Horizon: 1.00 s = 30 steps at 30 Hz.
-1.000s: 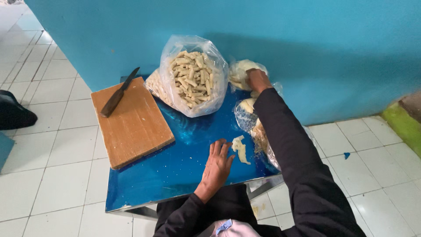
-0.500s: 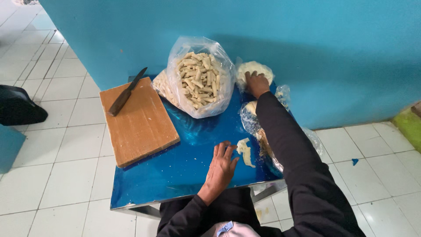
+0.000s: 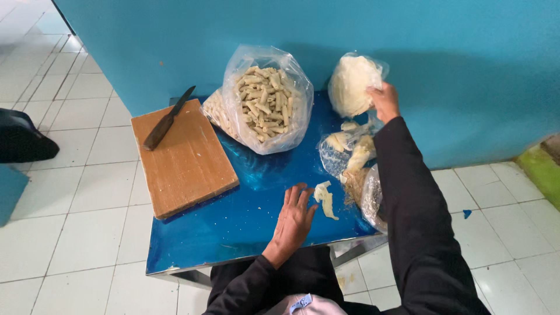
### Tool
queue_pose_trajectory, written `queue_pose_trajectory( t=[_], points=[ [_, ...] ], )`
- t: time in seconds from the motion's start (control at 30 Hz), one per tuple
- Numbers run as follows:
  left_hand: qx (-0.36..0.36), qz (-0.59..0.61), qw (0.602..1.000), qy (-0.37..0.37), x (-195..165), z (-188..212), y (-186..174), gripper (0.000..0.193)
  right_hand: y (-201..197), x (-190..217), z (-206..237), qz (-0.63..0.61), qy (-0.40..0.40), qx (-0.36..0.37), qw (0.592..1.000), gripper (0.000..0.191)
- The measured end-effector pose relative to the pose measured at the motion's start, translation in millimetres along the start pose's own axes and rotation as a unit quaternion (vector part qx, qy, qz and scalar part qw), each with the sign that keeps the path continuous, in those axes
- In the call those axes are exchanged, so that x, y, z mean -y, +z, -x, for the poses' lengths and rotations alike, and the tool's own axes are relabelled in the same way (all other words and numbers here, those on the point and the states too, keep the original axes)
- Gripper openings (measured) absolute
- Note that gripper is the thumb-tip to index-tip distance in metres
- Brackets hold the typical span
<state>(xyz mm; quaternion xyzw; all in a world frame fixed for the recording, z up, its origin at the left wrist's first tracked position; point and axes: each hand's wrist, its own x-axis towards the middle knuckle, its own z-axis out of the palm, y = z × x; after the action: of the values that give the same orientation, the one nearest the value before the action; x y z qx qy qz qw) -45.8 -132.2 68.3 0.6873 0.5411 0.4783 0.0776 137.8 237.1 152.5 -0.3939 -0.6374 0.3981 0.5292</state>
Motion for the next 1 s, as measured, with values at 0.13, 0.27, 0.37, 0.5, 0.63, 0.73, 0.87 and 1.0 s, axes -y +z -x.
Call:
queue_pose_trajectory(
  t=[0.13, 0.27, 0.37, 0.5, 0.63, 0.73, 0.87, 1.0],
  points=[
    [-0.021, 0.054, 0.998, 0.015, -9.6, -6.6, -14.1, 0.056, -32.8, 7.0, 34.5, -0.136, 0.062, 0.089, 0.985, 0.03],
    [-0.086, 0.06, 0.993, 0.058, -28.2, -20.8, -28.8, 0.092, -37.2, 34.1, 114.9, -0.096, 0.038, 0.145, 0.984, 0.032],
    [-0.115, 0.029, 0.991, 0.061, -41.2, -16.5, -39.9, 0.116, -5.4, 51.0, 188.8, -0.029, 0.079, 0.202, 0.976, 0.029],
    [-0.124, 0.094, 0.986, -0.056, -32.6, 12.4, -54.9, 0.12, 55.9, 56.6, 250.6, 0.022, 0.025, 0.31, 0.95, 0.028],
    [-0.154, 0.396, 0.896, -0.13, 2.8, 52.2, -57.7, 0.088, 100.7, 52.0, 271.0, 0.092, 0.036, 0.327, 0.94, 0.034],
    [-0.188, 0.581, 0.763, -0.213, 28.5, 74.7, -54.7, 0.066, 122.3, 60.3, 270.9, -0.14, 0.227, 0.348, 0.899, 0.035],
    [-0.228, 0.702, 0.642, -0.209, 47.5, 88.6, -52.1, 0.059, 123.1, 99.9, 269.9, -0.278, 0.146, 0.363, 0.877, 0.041],
    [-0.281, 0.66, 0.674, -0.176, 52.0, 85.9, -52.2, 0.065, 117.6, 153.1, 296.5, -0.01, -0.191, 0.099, 0.976, 0.051]
  ],
)
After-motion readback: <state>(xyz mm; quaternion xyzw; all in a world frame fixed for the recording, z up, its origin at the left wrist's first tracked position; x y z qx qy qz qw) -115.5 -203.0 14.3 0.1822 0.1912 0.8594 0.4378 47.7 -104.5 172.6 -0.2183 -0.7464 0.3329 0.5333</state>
